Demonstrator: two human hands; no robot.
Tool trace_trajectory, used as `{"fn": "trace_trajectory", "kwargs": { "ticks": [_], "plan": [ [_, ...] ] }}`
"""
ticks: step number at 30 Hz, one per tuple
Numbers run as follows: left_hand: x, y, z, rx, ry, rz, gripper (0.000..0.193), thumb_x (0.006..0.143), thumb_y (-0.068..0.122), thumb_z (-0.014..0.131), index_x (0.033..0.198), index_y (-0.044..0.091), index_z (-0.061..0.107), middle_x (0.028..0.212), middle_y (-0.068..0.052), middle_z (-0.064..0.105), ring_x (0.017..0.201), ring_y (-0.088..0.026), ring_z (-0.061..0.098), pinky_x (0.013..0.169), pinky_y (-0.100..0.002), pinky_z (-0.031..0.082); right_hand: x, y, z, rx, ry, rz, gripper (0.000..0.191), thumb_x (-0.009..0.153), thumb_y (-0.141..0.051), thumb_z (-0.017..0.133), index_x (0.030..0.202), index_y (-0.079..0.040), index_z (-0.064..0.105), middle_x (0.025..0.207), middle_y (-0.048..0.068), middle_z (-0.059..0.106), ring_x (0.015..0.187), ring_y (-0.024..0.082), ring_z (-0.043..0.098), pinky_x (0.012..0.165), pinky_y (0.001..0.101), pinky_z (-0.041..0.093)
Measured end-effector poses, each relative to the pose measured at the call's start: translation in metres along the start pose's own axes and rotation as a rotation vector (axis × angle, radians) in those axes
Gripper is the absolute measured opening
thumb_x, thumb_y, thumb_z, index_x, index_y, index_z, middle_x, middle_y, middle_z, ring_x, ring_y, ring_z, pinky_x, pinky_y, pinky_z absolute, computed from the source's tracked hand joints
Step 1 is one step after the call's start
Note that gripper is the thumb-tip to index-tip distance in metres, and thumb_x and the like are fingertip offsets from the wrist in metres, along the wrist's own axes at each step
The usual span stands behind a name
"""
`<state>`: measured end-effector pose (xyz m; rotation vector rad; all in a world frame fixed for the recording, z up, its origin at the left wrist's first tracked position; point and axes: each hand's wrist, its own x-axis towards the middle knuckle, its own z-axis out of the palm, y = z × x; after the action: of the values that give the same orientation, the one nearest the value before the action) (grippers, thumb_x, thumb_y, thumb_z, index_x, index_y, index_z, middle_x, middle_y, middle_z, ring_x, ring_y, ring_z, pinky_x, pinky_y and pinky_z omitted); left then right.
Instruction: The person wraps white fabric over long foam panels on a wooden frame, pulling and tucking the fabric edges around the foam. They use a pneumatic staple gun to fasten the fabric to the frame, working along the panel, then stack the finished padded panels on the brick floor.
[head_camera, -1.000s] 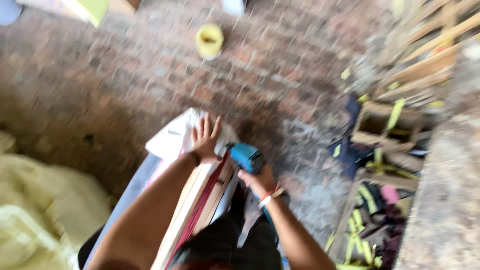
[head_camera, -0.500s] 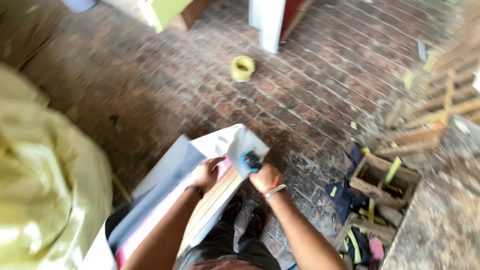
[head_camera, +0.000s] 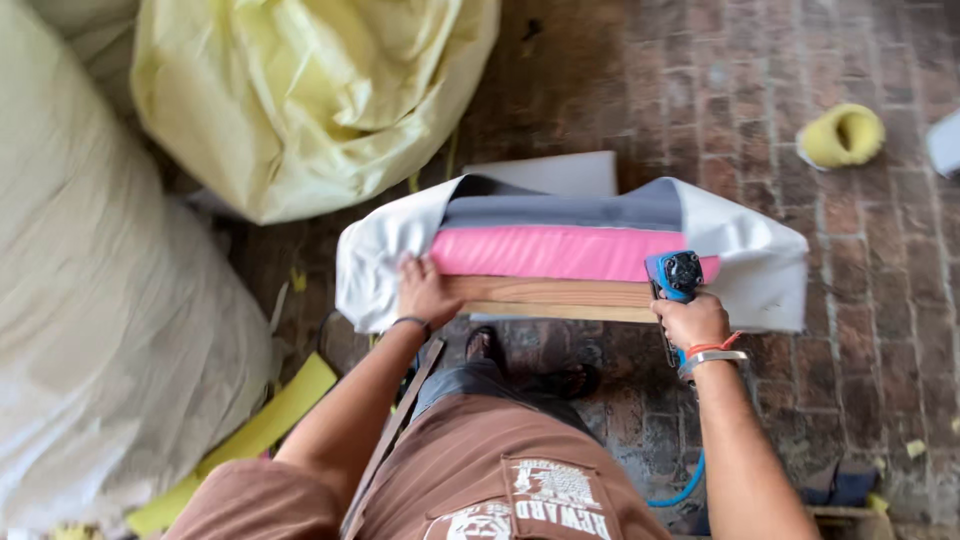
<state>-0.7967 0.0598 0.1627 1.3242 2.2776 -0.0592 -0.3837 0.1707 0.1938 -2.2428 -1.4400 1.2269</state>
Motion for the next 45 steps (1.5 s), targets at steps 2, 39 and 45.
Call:
{"fn": "trace_trajectory", "kwargs": {
  "ticks": [2,39,45],
  "plan": [
    [0.013,-0.004,-0.001,-0.029,-0.004,0.047,0.117,0.075,0.044,0.077,0.158,-0.007,0.013,0.163,-0.037,0.002,0.156,-0.046,-0.003,0.126,-0.047,0.008,-0.004,-0.029,0.029,-0.136,-0.034,-0.063,0.026,0.081,-0.027,0.085,0.082,-0.002,0.076,0.065,0.009,0.07,0.057,0.019,0.068,0.061,0.0344,0.052],
    [-0.014,-0.116,0.018,0.04,0.257,0.39,0.044,0.09,0.013,0.053,0.128,-0.007,0.06,0.125,-0.031,0.067,0.102,-0.034,0.074,0.079,-0.041,0.061,-0.056,-0.168,0.19,-0.583,-0.015,-0.197,0.034,0.079,-0.034,0.079,0.098,-0.006,0.079,0.089,0.022,0.075,0.084,0.04,0.073,0.083,0.0481,0.057],
    [-0.003,-0.121,0.02,-0.027,0.132,0.37,0.04,0.095,0.012,0.049,0.13,-0.004,0.06,0.129,-0.028,0.066,0.11,-0.033,0.071,0.085,-0.042,0.059,-0.052,-0.169,0.201,-0.583,-0.032,-0.287,0.033,0.077,-0.031,0.08,0.098,-0.006,0.079,0.086,0.02,0.075,0.082,0.038,0.073,0.081,0.0463,0.058]
  ]
}}
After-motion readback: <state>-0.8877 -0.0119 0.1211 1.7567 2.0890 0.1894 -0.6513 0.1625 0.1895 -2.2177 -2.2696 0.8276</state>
